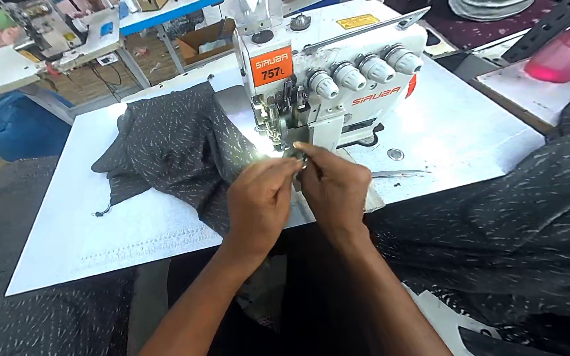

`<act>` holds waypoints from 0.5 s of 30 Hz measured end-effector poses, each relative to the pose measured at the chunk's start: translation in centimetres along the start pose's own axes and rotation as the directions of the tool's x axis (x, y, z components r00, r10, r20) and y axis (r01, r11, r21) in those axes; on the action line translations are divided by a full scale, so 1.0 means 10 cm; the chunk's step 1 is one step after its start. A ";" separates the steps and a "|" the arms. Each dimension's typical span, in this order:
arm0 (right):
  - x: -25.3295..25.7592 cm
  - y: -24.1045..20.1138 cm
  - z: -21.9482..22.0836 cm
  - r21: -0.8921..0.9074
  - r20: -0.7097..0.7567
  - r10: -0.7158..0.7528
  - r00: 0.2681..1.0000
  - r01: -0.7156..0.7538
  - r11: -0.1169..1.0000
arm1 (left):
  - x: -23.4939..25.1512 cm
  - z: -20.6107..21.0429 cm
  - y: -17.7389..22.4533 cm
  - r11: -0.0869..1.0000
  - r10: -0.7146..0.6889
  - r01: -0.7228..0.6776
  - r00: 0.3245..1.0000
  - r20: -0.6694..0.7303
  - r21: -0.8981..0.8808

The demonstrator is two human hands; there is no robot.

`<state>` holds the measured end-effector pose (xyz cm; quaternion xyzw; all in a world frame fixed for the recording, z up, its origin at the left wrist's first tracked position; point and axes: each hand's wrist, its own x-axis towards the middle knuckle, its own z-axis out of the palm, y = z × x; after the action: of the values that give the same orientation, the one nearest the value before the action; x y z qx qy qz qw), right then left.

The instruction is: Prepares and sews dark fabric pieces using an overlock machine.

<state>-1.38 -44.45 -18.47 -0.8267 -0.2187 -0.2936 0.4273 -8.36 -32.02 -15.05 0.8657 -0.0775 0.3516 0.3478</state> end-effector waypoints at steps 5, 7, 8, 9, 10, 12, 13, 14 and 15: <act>-0.09 -0.02 -0.06 -0.026 -0.033 0.036 0.999 -0.037 0.999 | -0.04 0.05 -0.10 0.957 0.220 -0.221 0.975 0.023 0.189; -0.34 -0.02 -0.24 0.106 0.042 0.048 0.998 -0.052 0.993 | -0.22 -0.15 -0.17 0.913 0.337 -0.353 0.935 0.108 0.206; -0.44 -0.01 -0.29 0.218 0.097 0.081 0.992 -0.101 0.971 | -0.30 -0.24 -0.21 0.891 0.379 -0.403 0.914 0.145 0.208; -0.50 0.00 -0.33 0.320 0.182 0.122 0.976 -0.176 0.931 | -0.37 -0.31 -0.25 0.879 0.406 -0.435 0.897 0.173 0.196; -0.54 0.00 -0.34 0.403 0.282 0.146 0.948 -0.255 0.879 | -0.45 -0.36 -0.28 0.874 0.418 -0.453 0.886 0.201 0.176; -0.53 -0.04 -0.32 0.475 0.474 0.144 0.869 -0.389 0.789 | -0.57 -0.49 -0.25 0.873 0.427 -0.470 0.866 0.259 0.132; -0.51 -0.10 -0.31 0.493 0.557 0.122 0.822 -0.445 0.747 | -0.60 -0.59 -0.16 0.873 0.429 -0.474 0.859 0.280 0.117; -0.50 -0.18 -0.30 0.511 0.630 0.105 0.769 -0.513 0.690 | -0.64 -0.70 -0.05 0.880 0.424 -0.467 0.857 0.292 0.092; -0.48 -0.28 -0.29 0.511 0.703 0.098 0.704 -0.597 0.618 | -0.71 -0.80 0.05 0.897 0.411 -0.440 0.865 0.288 0.040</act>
<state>-7.51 -45.90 -18.76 -0.6697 -0.2639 0.1943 0.6664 -18.23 -27.97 -15.38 0.8840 -0.2952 0.3010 0.2019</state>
